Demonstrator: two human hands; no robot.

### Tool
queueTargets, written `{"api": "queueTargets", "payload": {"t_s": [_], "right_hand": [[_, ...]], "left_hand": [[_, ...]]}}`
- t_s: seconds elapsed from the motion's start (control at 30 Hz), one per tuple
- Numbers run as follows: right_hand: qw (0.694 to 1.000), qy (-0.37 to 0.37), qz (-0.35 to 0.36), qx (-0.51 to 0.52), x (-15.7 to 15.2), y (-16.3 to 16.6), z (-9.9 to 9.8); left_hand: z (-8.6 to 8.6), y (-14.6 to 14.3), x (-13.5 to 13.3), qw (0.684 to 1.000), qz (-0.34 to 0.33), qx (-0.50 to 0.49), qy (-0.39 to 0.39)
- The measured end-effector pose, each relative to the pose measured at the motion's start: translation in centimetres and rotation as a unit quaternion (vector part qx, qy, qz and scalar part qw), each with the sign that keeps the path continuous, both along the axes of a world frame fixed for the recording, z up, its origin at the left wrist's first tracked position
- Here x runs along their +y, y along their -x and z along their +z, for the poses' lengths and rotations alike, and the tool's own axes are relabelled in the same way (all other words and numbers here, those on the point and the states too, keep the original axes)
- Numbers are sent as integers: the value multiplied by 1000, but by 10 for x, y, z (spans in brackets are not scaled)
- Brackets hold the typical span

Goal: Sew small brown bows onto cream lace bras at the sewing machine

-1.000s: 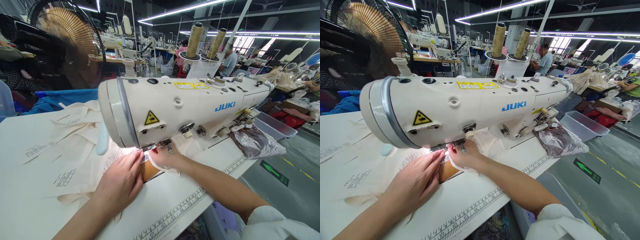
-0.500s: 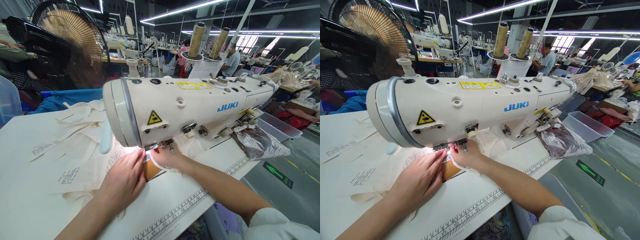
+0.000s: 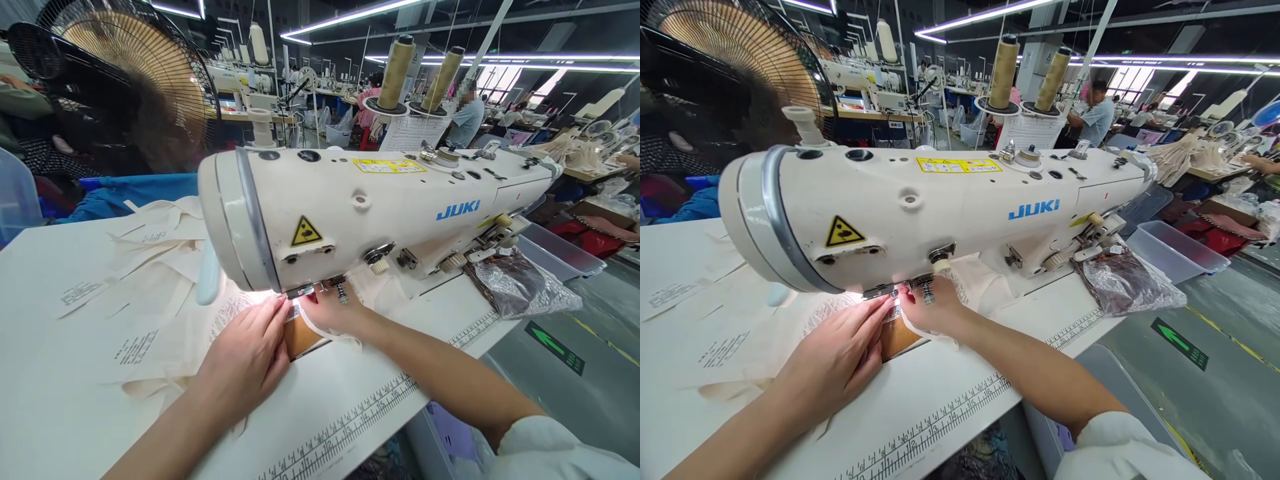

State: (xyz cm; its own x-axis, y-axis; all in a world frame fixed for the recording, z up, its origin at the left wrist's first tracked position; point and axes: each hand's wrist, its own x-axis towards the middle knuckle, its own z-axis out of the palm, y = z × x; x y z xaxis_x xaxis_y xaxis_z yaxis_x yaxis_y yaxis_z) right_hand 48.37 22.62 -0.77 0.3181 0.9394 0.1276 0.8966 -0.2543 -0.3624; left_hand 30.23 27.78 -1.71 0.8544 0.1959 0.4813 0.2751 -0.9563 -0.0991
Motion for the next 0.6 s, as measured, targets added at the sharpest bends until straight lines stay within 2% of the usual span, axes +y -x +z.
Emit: {"api": "queueTargets", "payload": {"t_s": [0.13,0.3,0.5,0.6], "right_hand": [[998,16,41,-34,-5,0,10],[999,14,33,-38,0,-2,5],[998,16,38,-45,2,-3,4],[999,19,30,-26,1,-2,4]], "left_hand": [[-4,0,0,1000,-8,0,10],[-7,0,1,1000,-9,-12,26],[-6,-1,1,1000,-13,-7,-28],[-6,-1,0,999,-12,-7,-29]]}}
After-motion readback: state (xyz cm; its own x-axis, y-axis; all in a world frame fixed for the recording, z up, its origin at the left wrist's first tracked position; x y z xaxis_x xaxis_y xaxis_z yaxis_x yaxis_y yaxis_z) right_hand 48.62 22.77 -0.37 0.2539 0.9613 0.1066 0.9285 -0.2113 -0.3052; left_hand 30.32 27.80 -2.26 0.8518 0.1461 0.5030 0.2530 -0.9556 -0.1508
